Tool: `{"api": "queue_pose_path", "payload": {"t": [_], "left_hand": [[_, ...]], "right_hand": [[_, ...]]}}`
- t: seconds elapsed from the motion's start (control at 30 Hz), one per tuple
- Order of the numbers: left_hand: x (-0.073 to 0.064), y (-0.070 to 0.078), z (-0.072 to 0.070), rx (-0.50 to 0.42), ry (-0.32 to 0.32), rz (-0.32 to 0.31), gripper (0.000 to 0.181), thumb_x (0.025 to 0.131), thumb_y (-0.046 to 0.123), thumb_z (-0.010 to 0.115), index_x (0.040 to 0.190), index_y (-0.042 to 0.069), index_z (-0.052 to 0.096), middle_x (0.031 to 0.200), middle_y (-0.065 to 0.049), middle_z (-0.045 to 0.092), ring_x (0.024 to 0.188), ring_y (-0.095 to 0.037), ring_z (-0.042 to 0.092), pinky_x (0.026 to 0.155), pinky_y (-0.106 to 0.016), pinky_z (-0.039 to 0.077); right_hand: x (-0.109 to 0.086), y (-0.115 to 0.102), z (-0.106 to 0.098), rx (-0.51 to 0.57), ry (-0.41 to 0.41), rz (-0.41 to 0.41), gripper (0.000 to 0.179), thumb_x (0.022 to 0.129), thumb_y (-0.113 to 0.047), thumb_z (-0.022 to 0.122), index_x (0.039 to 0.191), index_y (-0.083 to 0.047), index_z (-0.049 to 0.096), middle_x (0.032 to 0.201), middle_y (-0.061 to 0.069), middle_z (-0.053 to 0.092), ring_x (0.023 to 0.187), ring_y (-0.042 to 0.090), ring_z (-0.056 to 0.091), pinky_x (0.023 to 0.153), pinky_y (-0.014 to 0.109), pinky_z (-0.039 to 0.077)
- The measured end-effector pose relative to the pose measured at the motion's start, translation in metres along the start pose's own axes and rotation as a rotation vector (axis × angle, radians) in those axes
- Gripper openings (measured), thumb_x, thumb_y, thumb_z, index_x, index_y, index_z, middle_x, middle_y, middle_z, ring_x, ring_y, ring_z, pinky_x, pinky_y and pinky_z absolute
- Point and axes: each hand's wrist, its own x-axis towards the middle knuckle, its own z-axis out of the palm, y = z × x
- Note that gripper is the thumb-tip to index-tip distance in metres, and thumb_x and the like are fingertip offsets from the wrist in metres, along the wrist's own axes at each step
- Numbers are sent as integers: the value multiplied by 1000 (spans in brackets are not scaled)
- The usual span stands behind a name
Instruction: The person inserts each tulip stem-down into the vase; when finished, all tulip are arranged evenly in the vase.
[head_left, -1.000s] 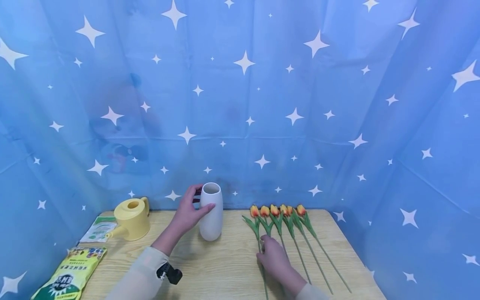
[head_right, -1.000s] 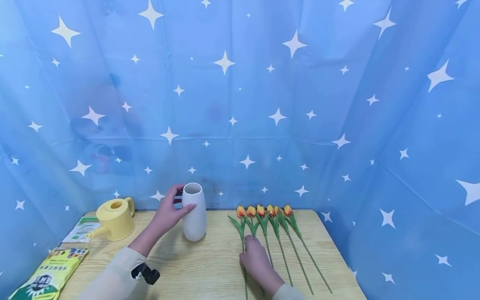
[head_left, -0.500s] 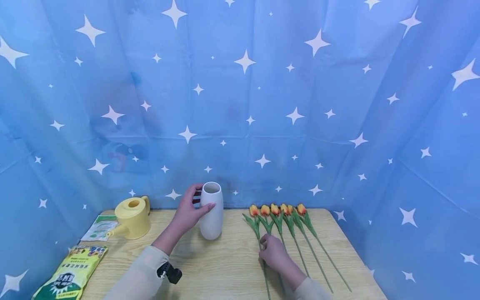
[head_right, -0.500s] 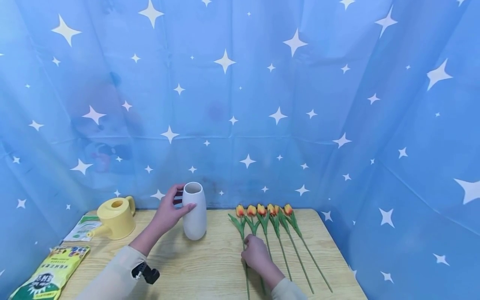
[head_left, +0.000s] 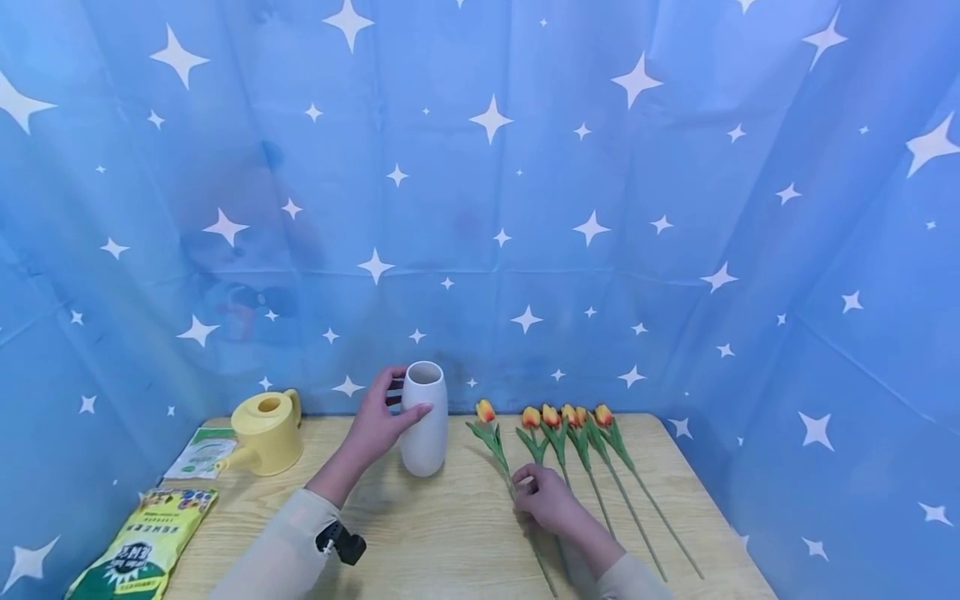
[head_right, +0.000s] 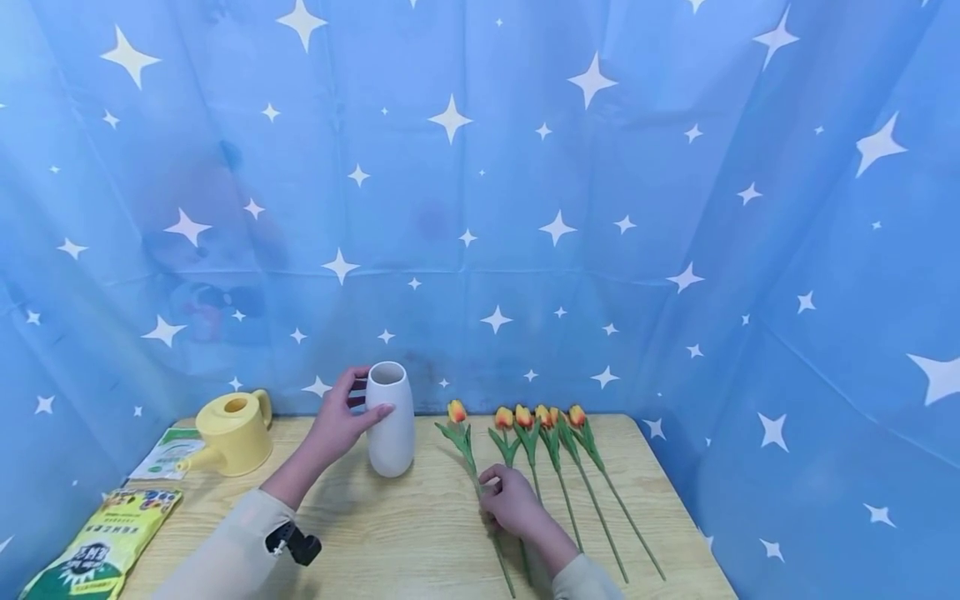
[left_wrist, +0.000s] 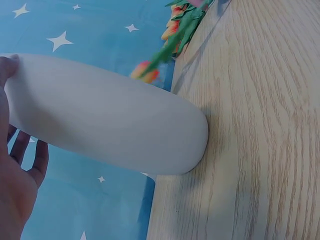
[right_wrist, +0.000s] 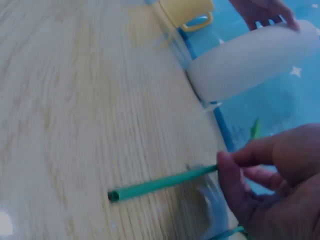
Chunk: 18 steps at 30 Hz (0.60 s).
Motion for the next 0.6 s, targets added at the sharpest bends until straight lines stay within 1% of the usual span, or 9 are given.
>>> {"api": "queue_pose_path", "payload": {"t": [0.1, 0.23, 0.33, 0.43, 0.53, 0.6], "left_hand": [[1, 0, -1, 7, -3, -2, 71, 96, 34, 90, 151, 11, 53, 147, -15, 60, 135, -43, 61, 110, -64, 53], [0, 1, -1, 12, -6, -15, 70, 96, 34, 90, 151, 11, 52, 146, -15, 59, 135, -44, 60, 111, -66, 52], [0, 3, -1, 6, -8, -24, 69, 96, 32, 91, 150, 12, 53, 145, -14, 59, 135, -44, 59, 112, -67, 51], [1, 4, -1, 12, -13, -26, 69, 96, 32, 91, 150, 12, 52, 146, -14, 59, 135, -42, 60, 112, -66, 52], [1, 4, -1, 15, -14, -24, 71, 96, 32, 91, 151, 12, 52, 147, -14, 59, 135, -39, 60, 112, -63, 53], [1, 5, 0, 12, -15, -28, 71, 95, 32, 91, 151, 12, 52, 147, -14, 59, 135, -39, 60, 112, -65, 52]], "right_hand": [[1, -2, 0, 45, 5, -18, 32, 99, 4, 66, 131, 4, 60, 89, 7, 59, 69, 20, 59, 60, 38, 62], [0, -5, 1, 84, 35, -49, 30, 103, 0, 65, 132, 4, 58, 92, 8, 58, 69, 21, 60, 64, 42, 63], [-3, -9, 2, 99, 67, -58, 28, 103, -2, 65, 130, 4, 59, 94, 9, 59, 72, 23, 63, 68, 47, 65], [-6, -15, 3, 105, 99, -66, 26, 103, -2, 65, 127, 3, 59, 97, 10, 60, 78, 25, 66, 72, 51, 66], [-8, -20, 4, 138, 125, -73, 22, 101, 0, 66, 122, 3, 59, 100, 12, 63, 84, 26, 70, 76, 49, 67], [-9, -25, 4, 172, 139, -83, 20, 100, 1, 66, 119, 4, 59, 102, 13, 64, 88, 29, 72, 78, 48, 67]]}}
